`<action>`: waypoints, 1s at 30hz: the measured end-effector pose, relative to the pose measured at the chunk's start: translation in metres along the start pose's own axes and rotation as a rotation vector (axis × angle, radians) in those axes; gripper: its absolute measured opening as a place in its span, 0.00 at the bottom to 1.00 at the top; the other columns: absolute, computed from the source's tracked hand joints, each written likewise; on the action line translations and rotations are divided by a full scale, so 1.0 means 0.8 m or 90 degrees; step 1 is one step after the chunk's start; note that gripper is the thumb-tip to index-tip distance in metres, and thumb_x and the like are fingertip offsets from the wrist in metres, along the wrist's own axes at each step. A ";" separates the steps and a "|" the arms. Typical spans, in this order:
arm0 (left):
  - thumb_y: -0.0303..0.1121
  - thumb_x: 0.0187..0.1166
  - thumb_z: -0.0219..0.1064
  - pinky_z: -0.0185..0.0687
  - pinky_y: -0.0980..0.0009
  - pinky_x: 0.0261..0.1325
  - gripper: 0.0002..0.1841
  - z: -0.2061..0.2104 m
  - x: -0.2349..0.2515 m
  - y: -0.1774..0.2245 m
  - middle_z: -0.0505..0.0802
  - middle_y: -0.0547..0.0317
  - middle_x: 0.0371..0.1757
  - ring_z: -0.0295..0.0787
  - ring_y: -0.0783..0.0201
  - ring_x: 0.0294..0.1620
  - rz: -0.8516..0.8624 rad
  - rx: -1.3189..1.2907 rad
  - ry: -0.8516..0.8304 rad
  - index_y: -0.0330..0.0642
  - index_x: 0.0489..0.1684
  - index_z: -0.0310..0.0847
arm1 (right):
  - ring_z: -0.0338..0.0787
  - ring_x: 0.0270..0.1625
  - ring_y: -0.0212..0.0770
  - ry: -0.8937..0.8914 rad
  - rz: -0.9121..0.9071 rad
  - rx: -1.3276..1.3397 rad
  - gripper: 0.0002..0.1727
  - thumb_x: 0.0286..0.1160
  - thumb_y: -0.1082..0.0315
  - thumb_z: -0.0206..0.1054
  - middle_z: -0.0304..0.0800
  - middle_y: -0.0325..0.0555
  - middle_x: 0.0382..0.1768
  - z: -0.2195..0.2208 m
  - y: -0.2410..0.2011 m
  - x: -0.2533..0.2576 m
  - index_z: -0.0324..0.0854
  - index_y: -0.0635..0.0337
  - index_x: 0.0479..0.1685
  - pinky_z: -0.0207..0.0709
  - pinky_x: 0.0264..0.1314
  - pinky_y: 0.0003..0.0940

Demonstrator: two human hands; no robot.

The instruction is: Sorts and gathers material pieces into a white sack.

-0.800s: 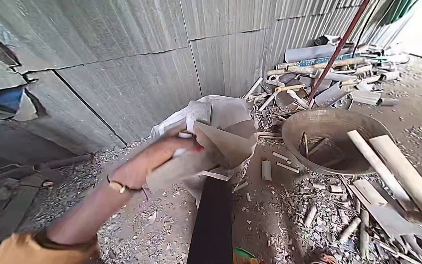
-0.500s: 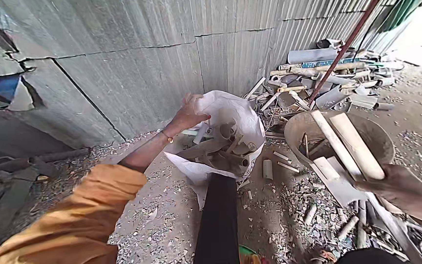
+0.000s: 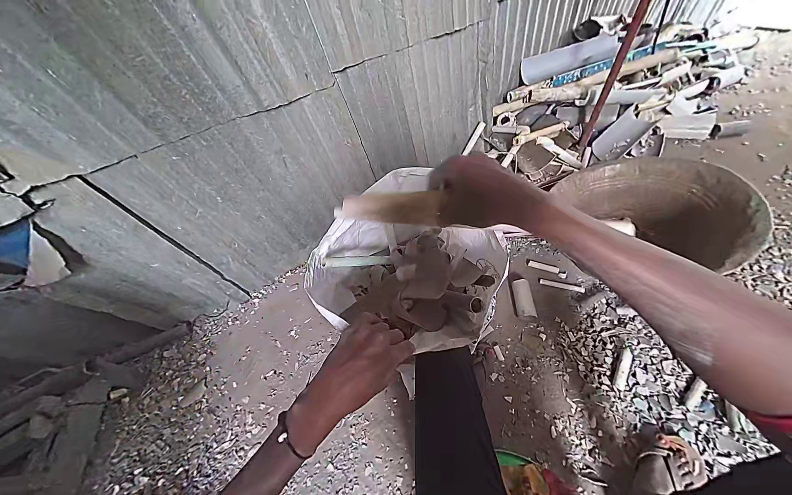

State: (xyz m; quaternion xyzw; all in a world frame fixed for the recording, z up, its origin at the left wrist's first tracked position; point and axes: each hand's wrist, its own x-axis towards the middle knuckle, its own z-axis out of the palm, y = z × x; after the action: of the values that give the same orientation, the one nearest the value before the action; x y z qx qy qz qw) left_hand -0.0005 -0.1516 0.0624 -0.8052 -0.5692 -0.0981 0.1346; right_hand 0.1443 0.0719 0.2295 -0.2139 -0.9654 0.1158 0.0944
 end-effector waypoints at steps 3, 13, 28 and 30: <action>0.33 0.75 0.69 0.89 0.55 0.46 0.07 0.004 -0.005 0.002 0.94 0.60 0.30 0.95 0.56 0.36 -0.007 -0.011 -0.008 0.49 0.33 0.95 | 0.88 0.50 0.58 -0.039 -0.121 -0.080 0.14 0.63 0.73 0.77 0.90 0.53 0.42 0.012 -0.029 0.023 0.88 0.58 0.49 0.78 0.47 0.62; 0.37 0.82 0.64 0.86 0.59 0.54 0.12 0.015 -0.011 0.046 0.98 0.62 0.49 0.95 0.58 0.49 -0.165 -0.006 0.175 0.55 0.48 0.96 | 0.87 0.64 0.55 0.048 -0.118 -0.104 0.18 0.67 0.68 0.77 0.89 0.49 0.57 0.070 0.053 -0.160 0.88 0.53 0.59 0.81 0.63 0.54; 0.41 0.81 0.67 0.82 0.58 0.22 0.11 0.238 0.358 0.351 0.90 0.59 0.23 0.89 0.58 0.22 0.233 -0.441 -0.144 0.48 0.34 0.92 | 0.91 0.44 0.25 0.449 0.672 0.278 0.19 0.78 0.54 0.62 0.93 0.42 0.46 0.229 0.354 -0.620 0.87 0.62 0.48 0.87 0.48 0.28; 0.39 0.83 0.66 0.88 0.49 0.33 0.11 0.293 0.398 0.363 0.95 0.53 0.32 0.94 0.53 0.31 0.235 -0.463 -0.278 0.46 0.42 0.94 | 0.94 0.42 0.49 0.449 0.802 0.293 0.18 0.81 0.63 0.63 0.93 0.62 0.45 0.270 0.397 -0.628 0.85 0.73 0.53 0.86 0.47 0.49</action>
State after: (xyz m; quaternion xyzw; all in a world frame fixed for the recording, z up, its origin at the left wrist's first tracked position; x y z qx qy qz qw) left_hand 0.3803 0.1168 -0.0902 -0.8899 -0.3597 -0.0941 -0.2644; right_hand 0.6661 0.0933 -0.1276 -0.7243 -0.5248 0.2708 0.3558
